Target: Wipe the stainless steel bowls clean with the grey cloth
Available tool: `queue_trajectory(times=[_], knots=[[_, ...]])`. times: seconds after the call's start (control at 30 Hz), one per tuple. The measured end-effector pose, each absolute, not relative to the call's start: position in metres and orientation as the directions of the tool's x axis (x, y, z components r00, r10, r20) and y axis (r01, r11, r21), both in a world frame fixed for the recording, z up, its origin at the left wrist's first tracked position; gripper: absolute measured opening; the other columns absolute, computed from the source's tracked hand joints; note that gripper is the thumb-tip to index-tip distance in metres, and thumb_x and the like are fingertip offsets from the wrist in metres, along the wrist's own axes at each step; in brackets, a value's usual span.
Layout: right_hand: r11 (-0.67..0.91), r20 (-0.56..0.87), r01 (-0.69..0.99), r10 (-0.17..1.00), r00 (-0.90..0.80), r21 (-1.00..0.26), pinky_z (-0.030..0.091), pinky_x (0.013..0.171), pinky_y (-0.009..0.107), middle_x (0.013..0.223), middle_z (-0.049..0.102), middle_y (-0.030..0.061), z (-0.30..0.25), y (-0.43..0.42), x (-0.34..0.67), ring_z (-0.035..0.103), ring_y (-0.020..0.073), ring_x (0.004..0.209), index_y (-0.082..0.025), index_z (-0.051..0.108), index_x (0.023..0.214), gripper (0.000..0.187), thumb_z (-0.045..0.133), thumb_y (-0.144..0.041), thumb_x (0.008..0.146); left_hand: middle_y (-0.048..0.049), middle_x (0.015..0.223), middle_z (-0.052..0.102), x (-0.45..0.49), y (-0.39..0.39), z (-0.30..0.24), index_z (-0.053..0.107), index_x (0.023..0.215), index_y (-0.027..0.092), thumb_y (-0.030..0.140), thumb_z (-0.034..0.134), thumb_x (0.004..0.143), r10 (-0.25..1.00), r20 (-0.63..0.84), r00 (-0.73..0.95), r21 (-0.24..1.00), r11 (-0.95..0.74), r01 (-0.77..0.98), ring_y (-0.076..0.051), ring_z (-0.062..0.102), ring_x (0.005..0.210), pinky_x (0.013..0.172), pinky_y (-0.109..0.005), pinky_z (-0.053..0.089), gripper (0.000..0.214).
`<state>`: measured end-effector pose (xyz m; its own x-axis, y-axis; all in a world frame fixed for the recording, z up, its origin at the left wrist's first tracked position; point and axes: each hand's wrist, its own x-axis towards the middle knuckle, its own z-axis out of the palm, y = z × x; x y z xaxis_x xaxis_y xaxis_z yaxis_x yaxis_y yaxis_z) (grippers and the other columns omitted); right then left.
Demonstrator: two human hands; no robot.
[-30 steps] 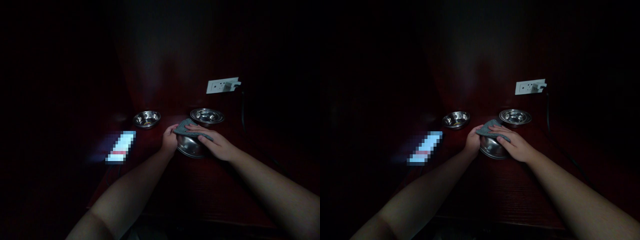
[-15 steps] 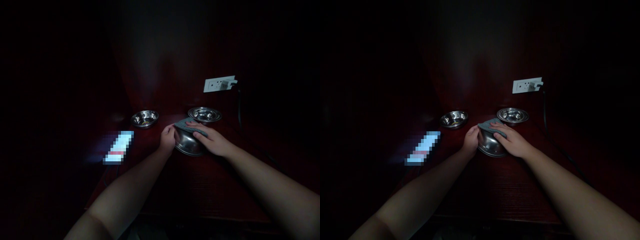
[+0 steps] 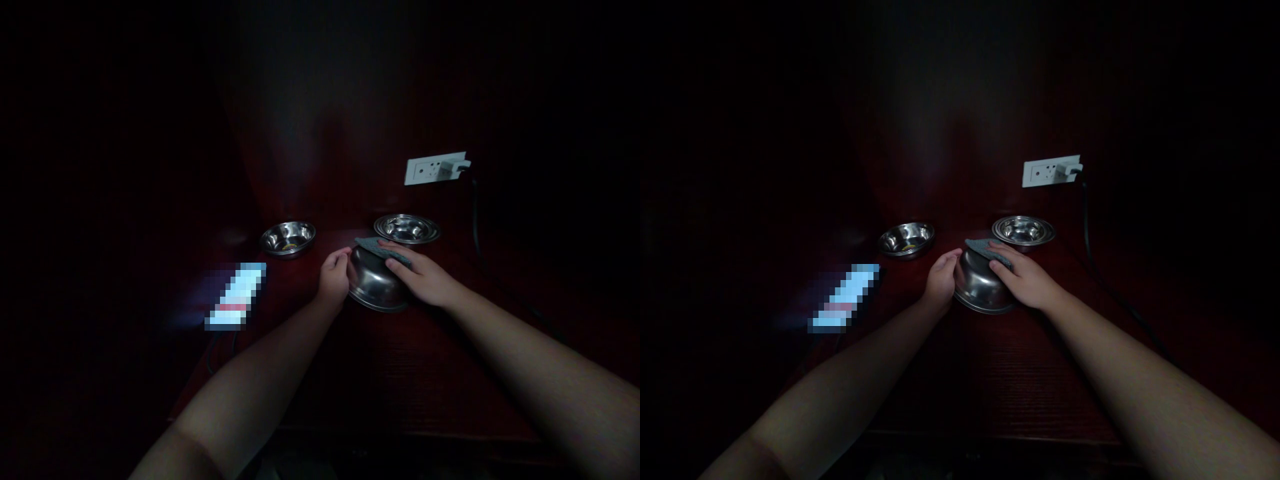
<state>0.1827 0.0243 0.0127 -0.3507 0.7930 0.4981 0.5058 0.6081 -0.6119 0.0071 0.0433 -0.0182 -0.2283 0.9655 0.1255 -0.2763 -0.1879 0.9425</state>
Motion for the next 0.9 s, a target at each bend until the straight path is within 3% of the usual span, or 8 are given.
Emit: queue_trajectory(times=[0.4, 0.9], knots=[[0.486, 0.428, 0.508, 0.873, -0.235, -0.712, 0.029, 0.110, 0.047, 0.136, 0.049, 0.0053, 0.006, 0.031, 0.184, 0.043, 0.0246, 0.127, -0.023, 0.050, 0.129, 0.045, 0.044, -0.042, 0.088, -0.0088, 0.105, 0.067, 0.007, 0.042, -0.017, 0.064, 0.096, 0.015, 0.022, 0.049, 0.083, 0.966, 0.118, -0.231, 0.947, -0.180, -0.266, -0.017, 0.061, 0.095, 0.090, -0.032, 0.044, 0.021], [0.538, 0.470, 0.488, 0.842, -0.265, -0.688, 0.028, 0.110, 0.046, 0.136, 0.050, 0.0062, 0.001, 0.034, 0.185, 0.044, 0.0237, 0.126, -0.022, 0.049, 0.129, 0.046, 0.045, -0.041, 0.088, -0.0078, 0.104, 0.067, 0.007, 0.040, -0.016, 0.065, 0.096, 0.016, 0.022, 0.050, 0.083, 0.966, 0.117, -0.230, 0.947, -0.179, -0.268, -0.017, 0.062, 0.095, 0.091, -0.033, 0.044, 0.021]])
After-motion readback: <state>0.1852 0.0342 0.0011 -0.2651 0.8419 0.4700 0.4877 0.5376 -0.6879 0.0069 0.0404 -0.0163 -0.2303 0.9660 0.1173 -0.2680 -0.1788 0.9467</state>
